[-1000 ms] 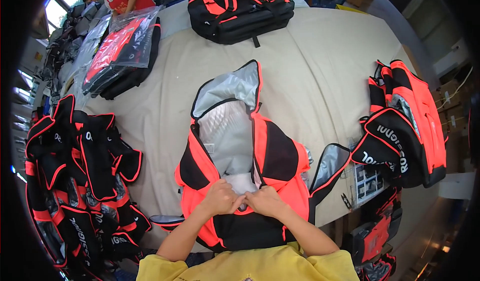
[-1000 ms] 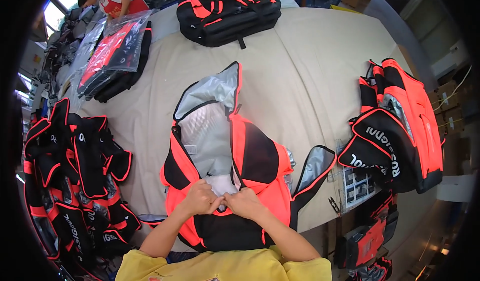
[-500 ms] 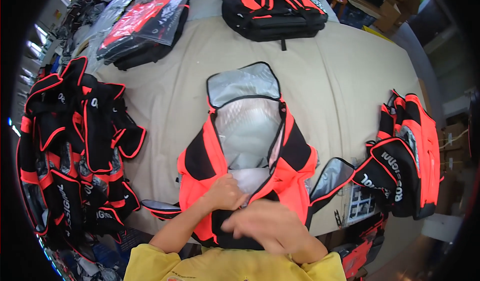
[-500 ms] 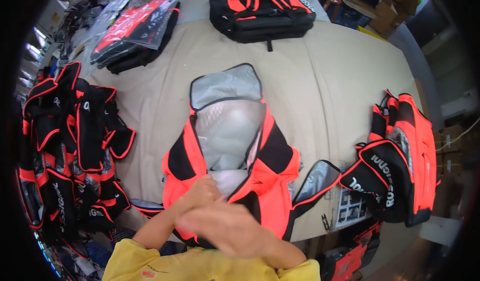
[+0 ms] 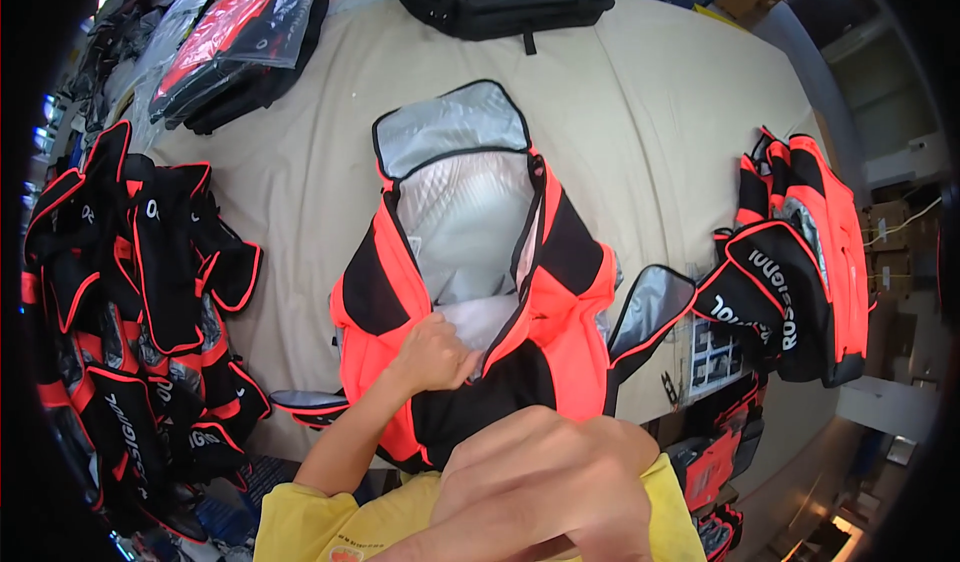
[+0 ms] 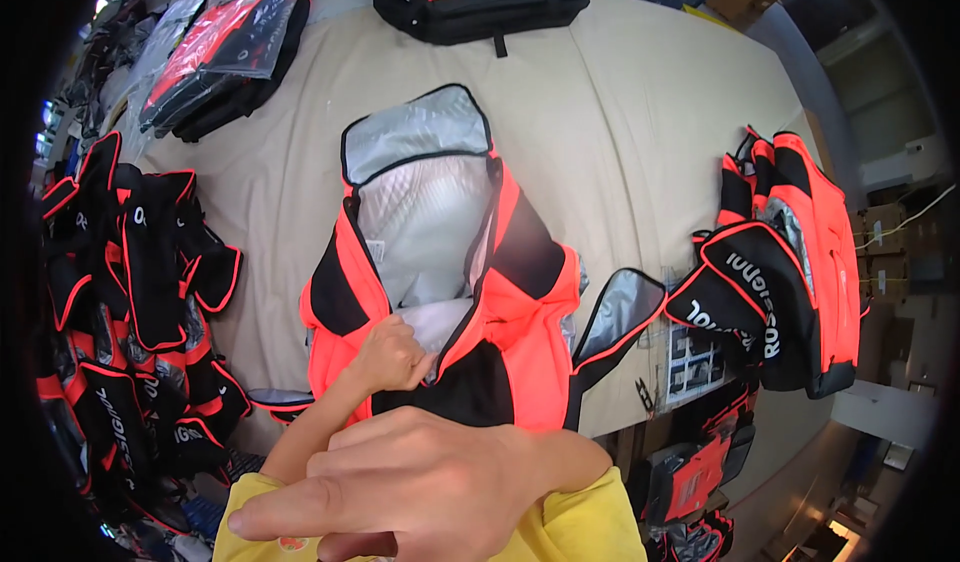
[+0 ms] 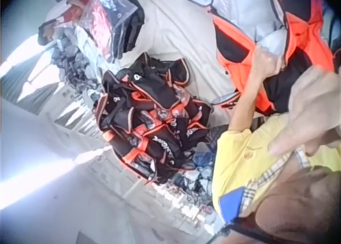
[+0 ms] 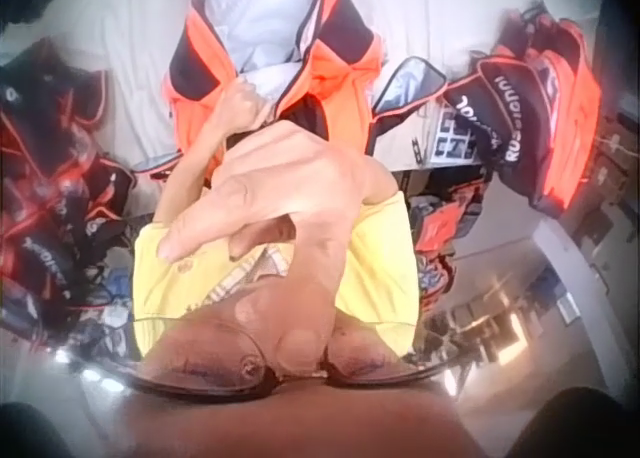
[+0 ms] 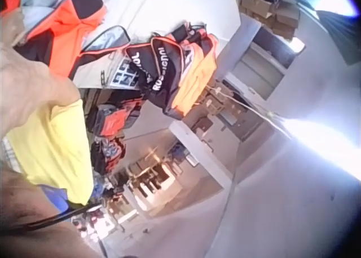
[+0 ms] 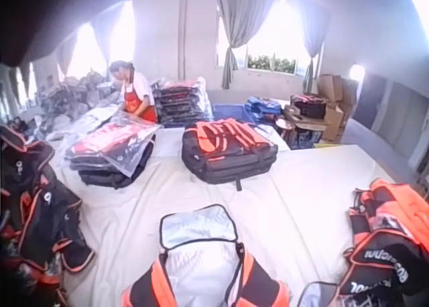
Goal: Checking and folding backpacks at a factory workstation.
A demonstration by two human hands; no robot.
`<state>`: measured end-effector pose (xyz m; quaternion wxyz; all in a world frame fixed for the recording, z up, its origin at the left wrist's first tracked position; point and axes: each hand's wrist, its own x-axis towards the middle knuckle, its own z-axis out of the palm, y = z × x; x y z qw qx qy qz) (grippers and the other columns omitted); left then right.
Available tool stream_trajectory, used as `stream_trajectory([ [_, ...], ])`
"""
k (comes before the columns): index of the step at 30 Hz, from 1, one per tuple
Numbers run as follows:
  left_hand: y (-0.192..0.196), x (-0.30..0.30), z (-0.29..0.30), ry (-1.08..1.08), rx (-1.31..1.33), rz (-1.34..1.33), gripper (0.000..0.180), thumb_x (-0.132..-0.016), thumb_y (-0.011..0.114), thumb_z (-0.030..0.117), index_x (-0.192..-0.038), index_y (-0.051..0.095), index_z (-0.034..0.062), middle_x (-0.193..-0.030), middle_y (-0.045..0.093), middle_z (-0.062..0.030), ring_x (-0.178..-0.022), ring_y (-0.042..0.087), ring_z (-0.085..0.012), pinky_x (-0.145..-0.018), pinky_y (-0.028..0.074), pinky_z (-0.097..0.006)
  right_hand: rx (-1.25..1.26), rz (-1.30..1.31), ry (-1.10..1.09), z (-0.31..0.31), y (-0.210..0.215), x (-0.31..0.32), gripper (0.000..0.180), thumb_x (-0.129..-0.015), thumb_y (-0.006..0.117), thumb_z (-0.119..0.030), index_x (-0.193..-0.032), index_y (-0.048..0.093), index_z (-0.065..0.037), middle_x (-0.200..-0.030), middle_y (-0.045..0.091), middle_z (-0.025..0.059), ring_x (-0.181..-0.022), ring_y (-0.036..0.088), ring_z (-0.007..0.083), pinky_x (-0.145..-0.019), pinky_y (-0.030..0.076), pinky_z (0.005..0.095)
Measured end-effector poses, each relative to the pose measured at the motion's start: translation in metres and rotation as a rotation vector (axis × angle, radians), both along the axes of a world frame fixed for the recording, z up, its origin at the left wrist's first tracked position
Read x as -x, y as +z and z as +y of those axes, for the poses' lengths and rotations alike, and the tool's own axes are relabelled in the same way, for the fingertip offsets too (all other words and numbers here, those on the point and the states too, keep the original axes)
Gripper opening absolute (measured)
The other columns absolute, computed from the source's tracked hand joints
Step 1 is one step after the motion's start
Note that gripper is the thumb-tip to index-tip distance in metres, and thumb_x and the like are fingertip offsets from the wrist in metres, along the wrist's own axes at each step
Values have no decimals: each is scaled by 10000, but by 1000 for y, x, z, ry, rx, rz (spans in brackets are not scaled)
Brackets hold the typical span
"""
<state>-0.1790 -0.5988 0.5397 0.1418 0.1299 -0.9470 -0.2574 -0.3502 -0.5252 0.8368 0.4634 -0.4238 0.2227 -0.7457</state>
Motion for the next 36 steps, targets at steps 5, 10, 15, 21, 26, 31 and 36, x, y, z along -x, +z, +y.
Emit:
stream_trajectory([
  [5, -3, 0, 1, 1, 5, 25, 373, -811, 775, 246, -508, 635, 79, -520, 580, -93, -575, 561, -285, -681, 427, -424, -39, 46, -38, -1, -7, -3, 371, -940, 764, -212, -1262, 741, -394, -1057, 774, 223, -568, 658, 201, -521, 536, 298],
  [10, 1, 7, -6, -70, 110, 122, 382, -853, 748, 319, -539, 663, 118, -552, 601, -66, -599, 571, -262, -691, 425, -409, -69, 804, -181, -34, -61, 38, 272, -900, 677, -3, -1159, 758, -13, -892, 752, 131, -789, 717, 271, -736, 573, 336],
  [15, 7, -4, -6, -67, 62, 27, 392, -865, 744, 282, -526, 615, 133, -532, 554, -46, -586, 538, -250, -674, 410, -401, -465, 1678, -438, -122, -193, 86, 492, -959, 734, -319, -1371, 651, -64, -1481, 571, 205, -1362, 521, 424, -1069, 463, 523],
  [21, 34, 27, -66, 281, 235, 218, 381, -801, 806, 191, -538, 548, 95, -561, 526, -73, -574, 524, -272, -635, 401, -426, -831, 1838, -617, -116, -400, 147, 714, -970, 706, -391, -1555, 462, -64, -1703, 298, 180, -1471, 405, 460, -1137, 375, 613],
  [26, -2, 49, -172, 616, 309, 35, 236, -958, 712, 251, -867, 678, 35, -943, 695, -168, -943, 638, -340, -831, 467, -464, -834, 1814, -612, -128, -410, 129, 704, -973, 689, -390, -1549, 472, -49, -1728, 261, 144, -1453, 414, 442, -1129, 378, 614],
  [31, -97, 64, -186, 589, 265, -310, 657, -1020, 603, 479, -1475, 577, 5, -1607, 465, -217, -1560, 304, -407, -1251, 276, -553, -787, 1872, -686, -124, -405, 128, 673, -957, 703, -379, -1509, 525, -39, -1692, 341, 157, -1403, 464, 432, -1110, 405, 582],
  [36, -104, 51, -165, 621, 79, -393, 794, -989, 628, 516, -1564, 451, -3, -1659, 386, -227, -1589, 241, -427, -1273, 205, -582, -792, 1894, -638, -111, -406, 113, 670, -936, 719, -379, -1479, 556, -23, -1644, 403, 186, -1388, 469, 463, -1109, 423, 576],
])
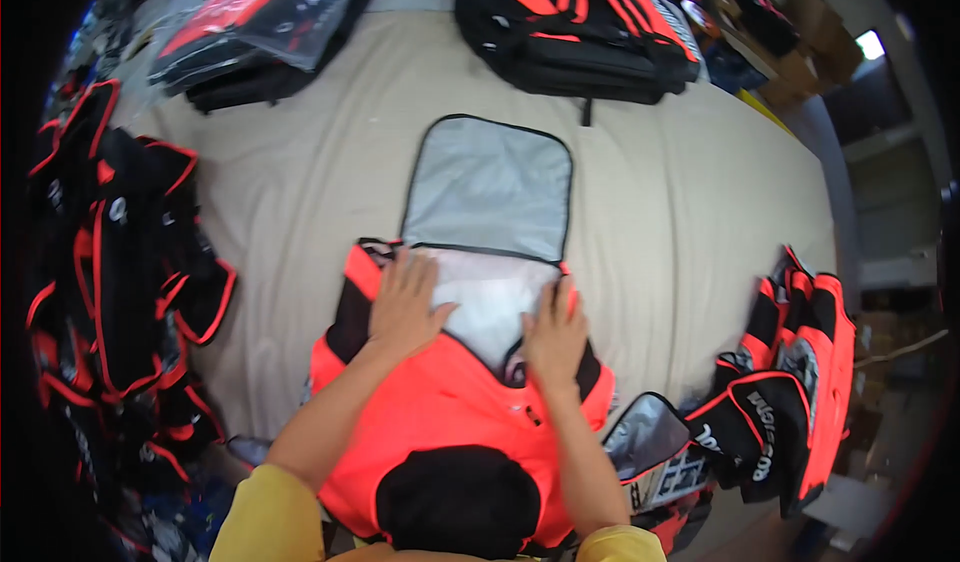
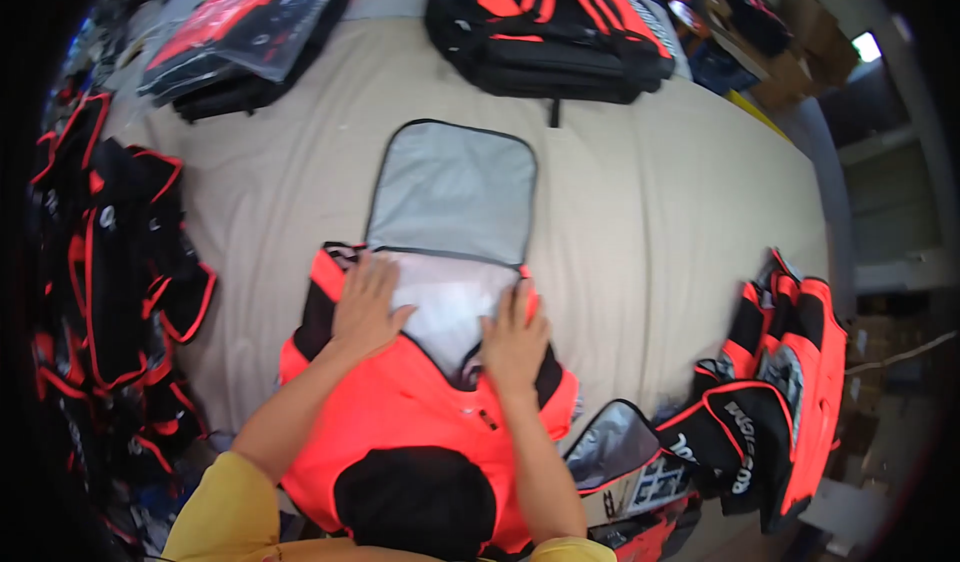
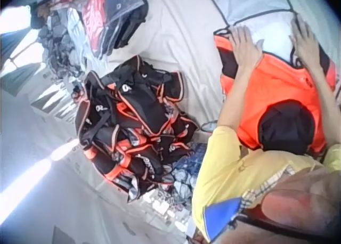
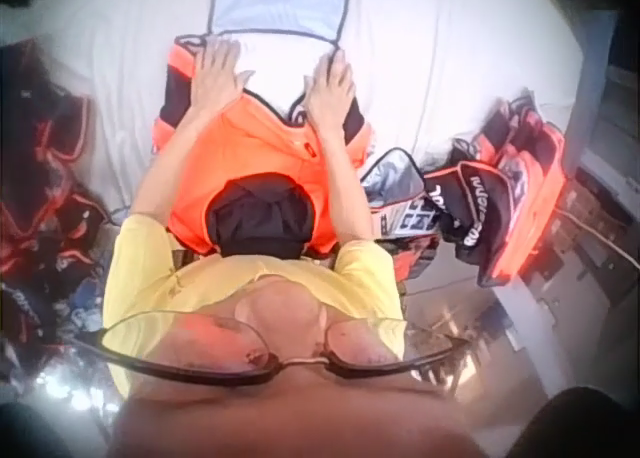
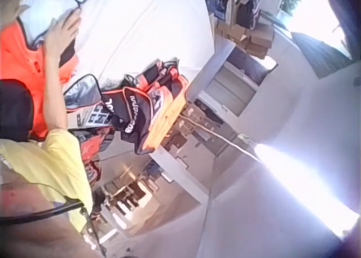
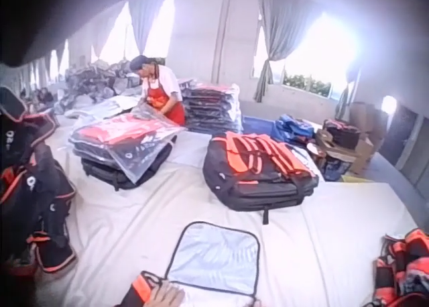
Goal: Checking and folding backpacks at a factory workstation.
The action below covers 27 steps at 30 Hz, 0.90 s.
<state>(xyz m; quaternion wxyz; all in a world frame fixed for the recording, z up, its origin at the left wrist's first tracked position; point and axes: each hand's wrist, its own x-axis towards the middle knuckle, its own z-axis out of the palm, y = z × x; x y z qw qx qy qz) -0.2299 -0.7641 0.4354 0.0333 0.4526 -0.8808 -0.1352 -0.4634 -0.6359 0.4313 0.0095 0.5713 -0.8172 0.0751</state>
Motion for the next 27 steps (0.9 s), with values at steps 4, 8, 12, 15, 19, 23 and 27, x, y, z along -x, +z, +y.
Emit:
stream_trajectory([
  [4, -2, 2, 9, 27, 56, 66, 757, -948, 687, 436, -1529, 486, -6, -1629, 414, -229, -1549, 303, -435, -1260, 231, -569, 126, 13, -25, 6, -16, -9, 594, -957, 694, -340, -1445, 593, -18, -1600, 433, 199, -1385, 460, 466, -1111, 414, 577],
  [8, -5, 3, 6, 24, 71, 108, 741, -931, 705, 378, -1523, 487, -12, -1629, 412, -227, -1543, 310, -440, -1249, 245, -566, 200, -72, -53, 2, -17, -7, 519, -969, 659, -252, -1431, 612, -20, -1620, 407, 230, -1381, 448, 476, -1116, 397, 560],
  [12, -9, 3, 6, 17, 61, 115, 732, -923, 701, 360, -1522, 490, -4, -1621, 418, -233, -1544, 305, -451, -1243, 247, -580, 203, -68, -78, 4, -19, -6, 514, -975, 657, -265, -1426, 612, -23, -1628, 401, 224, -1370, 452, 467, -1114, 389, 564],
  [15, -11, -3, 7, 16, 71, 128, 716, -930, 690, 371, -1512, 504, -1, -1612, 432, -230, -1539, 317, -451, -1244, 253, -579, 214, -65, -62, 3, -23, -10, 519, -977, 651, -276, -1430, 609, -27, -1633, 398, 222, -1370, 454, 465, -1113, 389, 565],
  [19, -13, -9, 13, 42, 85, 140, 686, -948, 675, 382, -1501, 522, 5, -1604, 448, -230, -1537, 329, -444, -1249, 261, -580, 195, -80, -72, 6, -32, -14, 519, -977, 652, -302, -1423, 617, -38, -1632, 413, 198, -1408, 437, 464, -1133, 374, 590],
  [23, -15, -5, 17, 31, 135, 192, 618, -974, 653, 384, -1462, 563, 16, -1592, 472, -214, -1526, 353, -421, -1252, 272, -547, 259, -34, -56, 14, -38, -6, 499, -983, 648, -284, -1417, 620, -39, -1633, 420, 227, -1388, 464, 473, -1124, 388, 580],
  [27, -17, -3, 17, 30, 160, 226, 578, -986, 637, 365, -1448, 574, 24, -1568, 503, -196, -1508, 381, -407, -1242, 289, -535, 323, 7, -25, 13, -42, -4, 484, -975, 654, -263, -1400, 626, -32, -1625, 433, 235, -1350, 500, 475, -1093, 413, 578],
])
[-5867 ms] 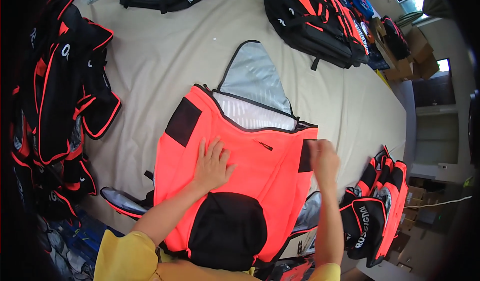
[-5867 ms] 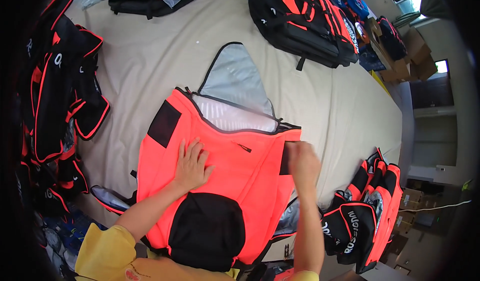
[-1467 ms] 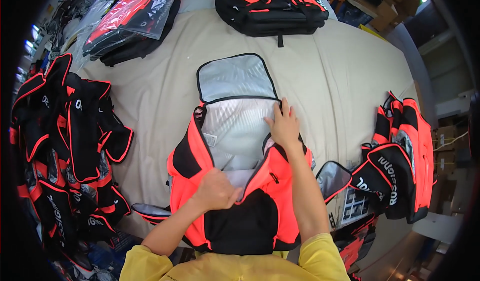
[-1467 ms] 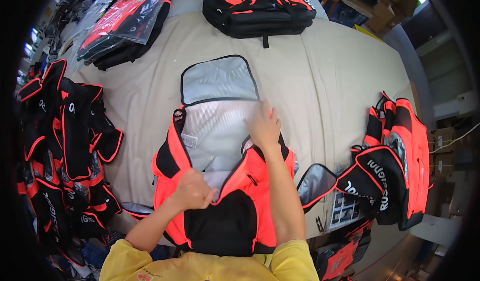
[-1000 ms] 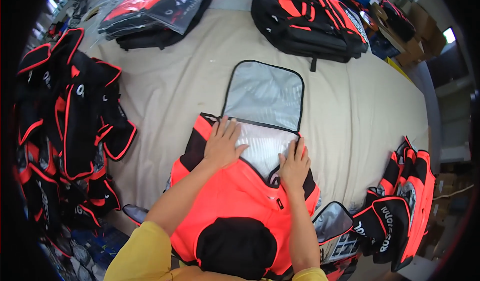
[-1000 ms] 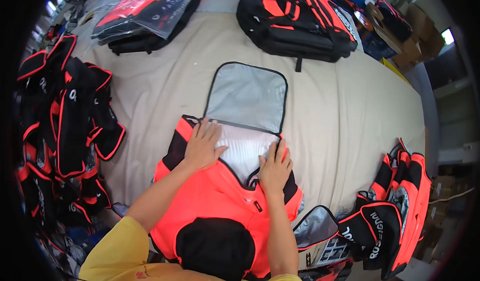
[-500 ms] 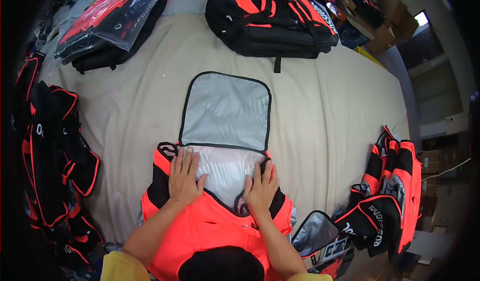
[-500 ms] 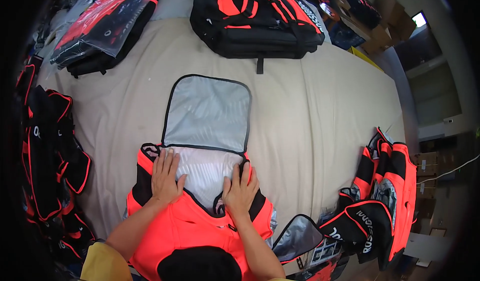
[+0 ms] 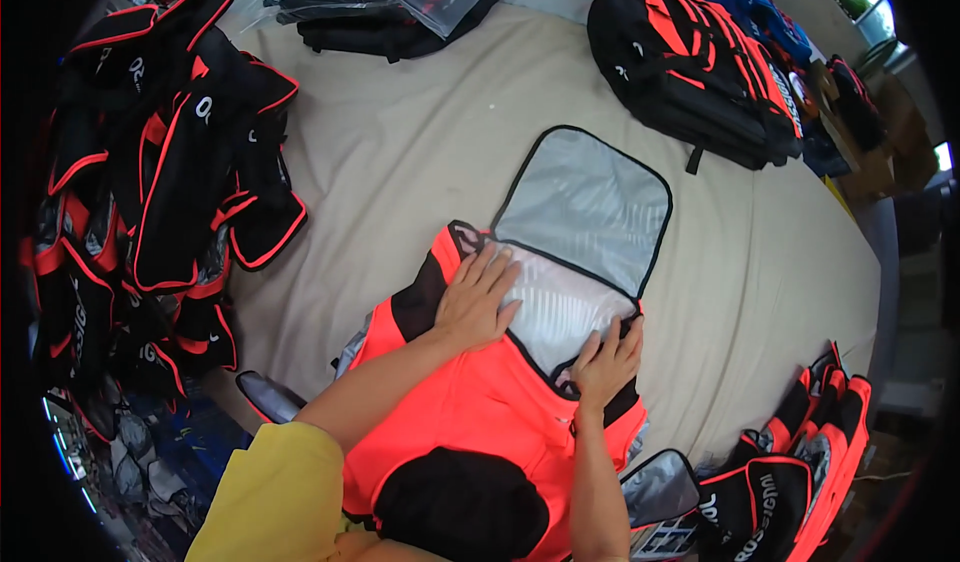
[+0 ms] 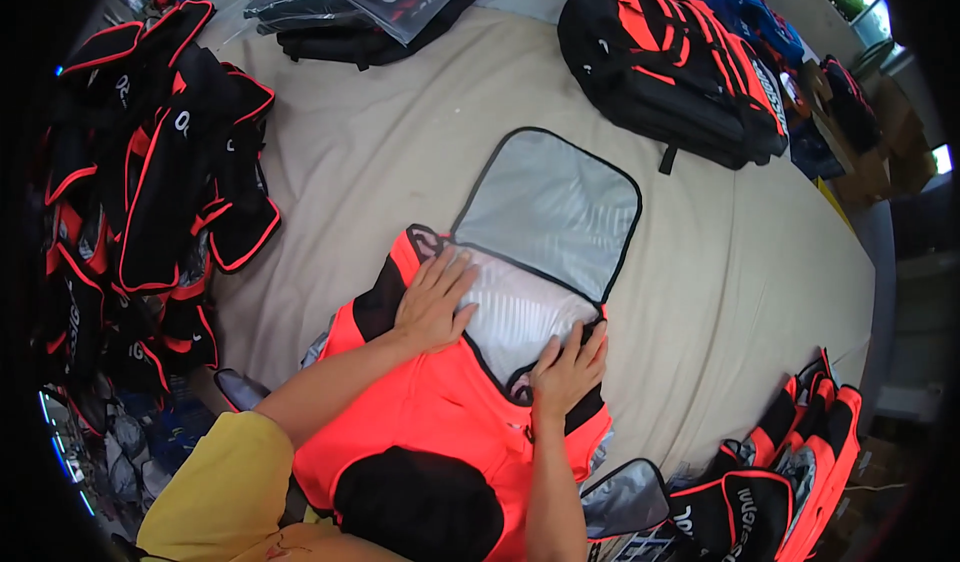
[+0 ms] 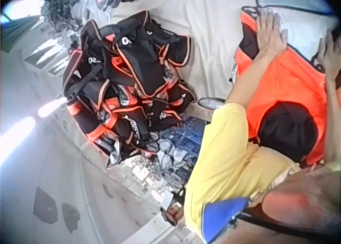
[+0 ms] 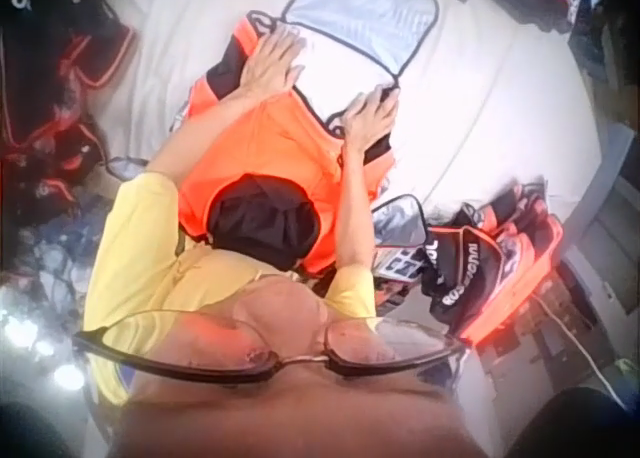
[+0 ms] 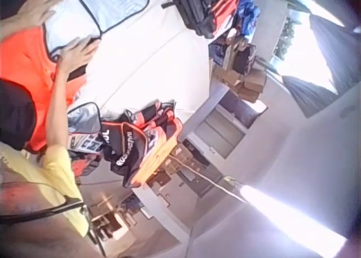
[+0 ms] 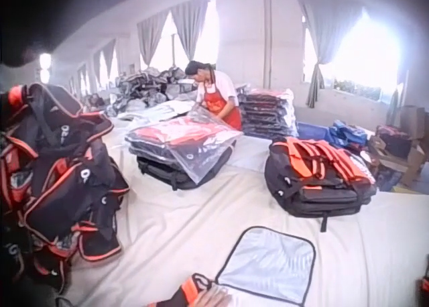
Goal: Checking and folding backpacks at a factory workstation.
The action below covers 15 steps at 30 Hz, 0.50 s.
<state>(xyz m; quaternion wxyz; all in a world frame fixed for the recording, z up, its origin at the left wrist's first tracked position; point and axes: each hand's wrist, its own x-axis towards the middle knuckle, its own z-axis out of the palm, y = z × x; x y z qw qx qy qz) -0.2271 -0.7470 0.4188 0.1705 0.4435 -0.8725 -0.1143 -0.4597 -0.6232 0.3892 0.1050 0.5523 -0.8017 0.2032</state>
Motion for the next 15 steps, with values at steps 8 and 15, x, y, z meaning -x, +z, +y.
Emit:
stream_trajectory([
  [8, -17, 4, -19, -51, 130, 7, 478, -1040, 554, 293, -1428, 587, 15, -1472, 585, -234, -1439, 478, -436, -1192, 368, -528, 102, -610, 226, -1, 38, 39, 439, -1093, 507, -241, -1396, 595, 65, -1584, 454, 307, -1481, 433, 446, -1253, 305, 447],
  [15, 72, 11, 49, -5, 7, 603, 382, -1082, 535, 157, -1418, 569, -21, -1456, 566, -225, -1399, 499, -407, -1183, 378, -475, 274, -864, -172, 240, 177, 4, 385, -1067, 585, -125, -1421, 591, 28, -1440, 624, 240, -1410, 545, 374, -1167, 420, 432],
])
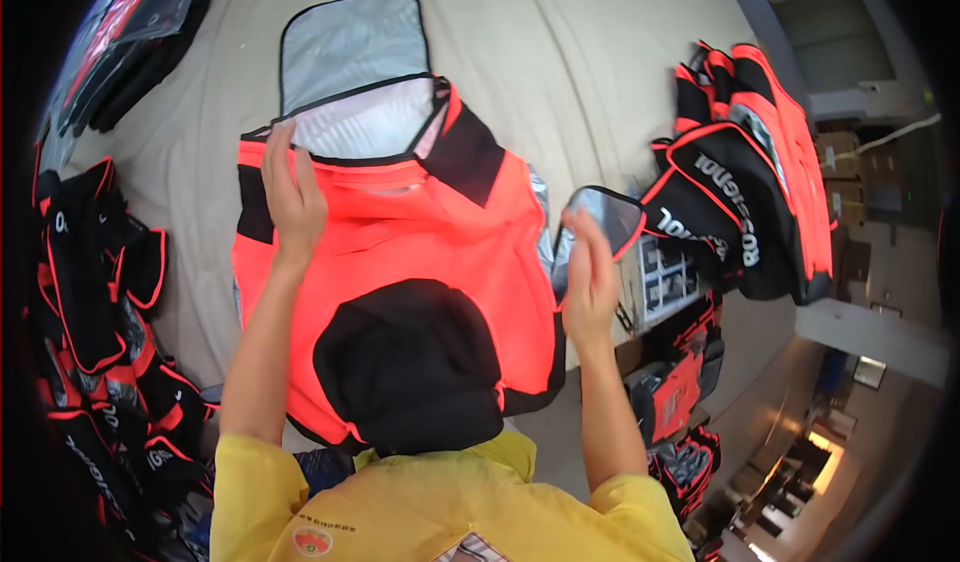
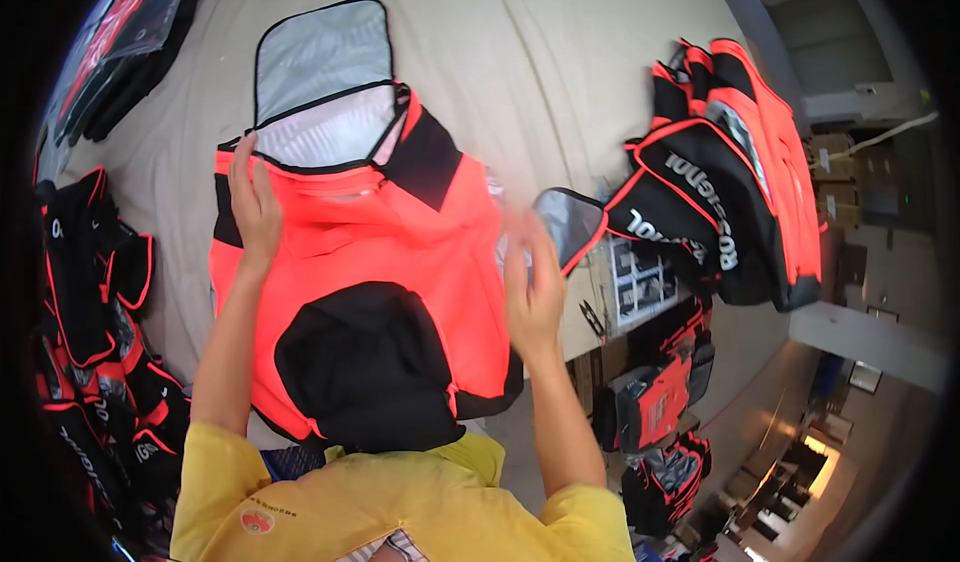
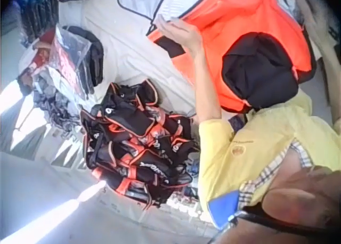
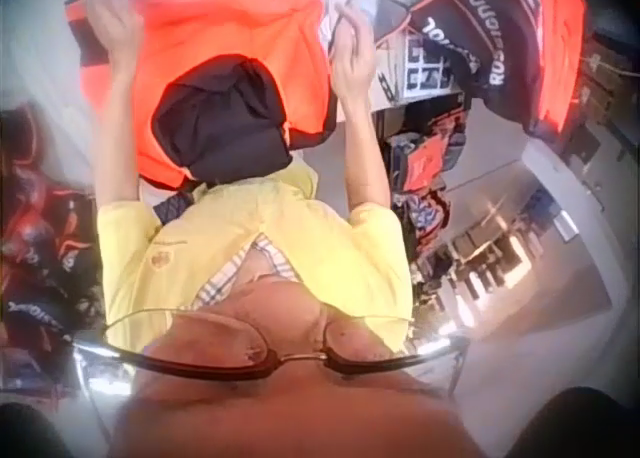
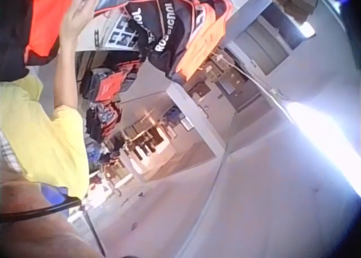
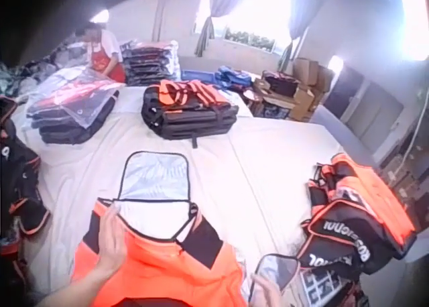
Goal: Checking and folding backpacks at a factory workstation.
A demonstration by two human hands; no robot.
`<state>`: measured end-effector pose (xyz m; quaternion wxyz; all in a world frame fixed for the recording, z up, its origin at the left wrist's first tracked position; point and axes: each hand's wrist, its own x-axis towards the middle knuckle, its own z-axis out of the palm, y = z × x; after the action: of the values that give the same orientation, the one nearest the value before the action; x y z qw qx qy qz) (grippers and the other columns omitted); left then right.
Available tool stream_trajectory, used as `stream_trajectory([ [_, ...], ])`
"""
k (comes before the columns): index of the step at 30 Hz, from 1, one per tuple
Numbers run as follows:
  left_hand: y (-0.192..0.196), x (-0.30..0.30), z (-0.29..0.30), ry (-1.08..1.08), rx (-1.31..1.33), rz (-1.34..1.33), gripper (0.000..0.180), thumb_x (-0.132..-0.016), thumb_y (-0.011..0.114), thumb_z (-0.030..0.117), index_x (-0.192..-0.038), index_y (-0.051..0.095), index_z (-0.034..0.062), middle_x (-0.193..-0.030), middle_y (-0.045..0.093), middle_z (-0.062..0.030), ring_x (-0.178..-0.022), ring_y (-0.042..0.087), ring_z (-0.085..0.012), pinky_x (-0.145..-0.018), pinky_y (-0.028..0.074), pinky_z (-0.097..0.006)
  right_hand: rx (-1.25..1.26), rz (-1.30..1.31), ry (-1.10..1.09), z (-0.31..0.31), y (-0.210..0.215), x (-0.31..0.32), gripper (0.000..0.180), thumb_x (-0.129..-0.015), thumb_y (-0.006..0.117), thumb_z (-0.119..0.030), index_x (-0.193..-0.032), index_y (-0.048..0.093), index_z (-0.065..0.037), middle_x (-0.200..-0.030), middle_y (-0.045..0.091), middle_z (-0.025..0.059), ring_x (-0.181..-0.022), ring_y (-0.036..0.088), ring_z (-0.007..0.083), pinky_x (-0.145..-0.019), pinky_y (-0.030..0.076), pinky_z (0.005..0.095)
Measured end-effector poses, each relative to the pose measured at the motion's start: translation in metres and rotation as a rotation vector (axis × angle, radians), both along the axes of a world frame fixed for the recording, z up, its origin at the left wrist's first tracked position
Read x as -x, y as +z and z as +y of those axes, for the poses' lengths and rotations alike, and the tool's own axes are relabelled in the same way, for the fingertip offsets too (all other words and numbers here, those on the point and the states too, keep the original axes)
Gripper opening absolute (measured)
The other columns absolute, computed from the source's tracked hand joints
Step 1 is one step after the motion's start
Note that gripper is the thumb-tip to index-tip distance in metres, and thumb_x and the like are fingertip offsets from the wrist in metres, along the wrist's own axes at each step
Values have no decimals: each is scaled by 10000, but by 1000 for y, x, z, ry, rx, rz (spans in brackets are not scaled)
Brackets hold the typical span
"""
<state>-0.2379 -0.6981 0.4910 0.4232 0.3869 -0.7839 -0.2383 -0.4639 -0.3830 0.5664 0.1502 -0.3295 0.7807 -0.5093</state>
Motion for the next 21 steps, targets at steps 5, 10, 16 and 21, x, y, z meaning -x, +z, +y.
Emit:
stream_trajectory([
  [5, 59, 45, 78, -544, 494, -387, 589, -986, 708, 328, -1415, 548, -42, -1460, 548, -239, -1383, 502, -434, -1175, 396, -503, -328, 222, 273, 69, 51, -123, 459, -943, 755, -311, -1315, 693, -50, -1475, 583, 216, -1419, 509, 417, -1173, 397, 537],
  [10, 62, 87, -10, -333, -400, -833, 650, -851, 842, 490, -1128, 700, -81, -1012, 708, -237, -984, 686, -357, -911, 525, -438, -416, 379, 482, 83, 2, -181, 485, -926, 761, -432, -1301, 722, -127, -1504, 585, 120, -1488, 418, 433, -1195, 315, 638],
  [16, 96, 110, -9, -488, -240, -447, 351, -855, 852, 360, -932, 778, 26, -774, 709, -186, -779, 673, -342, -759, 495, -491, -396, 360, 453, 87, -12, -168, 431, -927, 766, -410, -1259, 748, -135, -1484, 606, 99, -1479, 418, 459, -1193, 327, 629],
  [21, 5, 108, -18, 196, 420, -592, 554, -925, 758, 434, -1420, 650, 211, -1493, 583, -133, -1445, 459, -336, -1128, 332, -697, -334, 307, 473, 77, 0, -173, 460, -925, 770, -369, -1321, 713, -143, -1540, 553, 130, -1493, 396, 464, -1204, 317, 617],
])
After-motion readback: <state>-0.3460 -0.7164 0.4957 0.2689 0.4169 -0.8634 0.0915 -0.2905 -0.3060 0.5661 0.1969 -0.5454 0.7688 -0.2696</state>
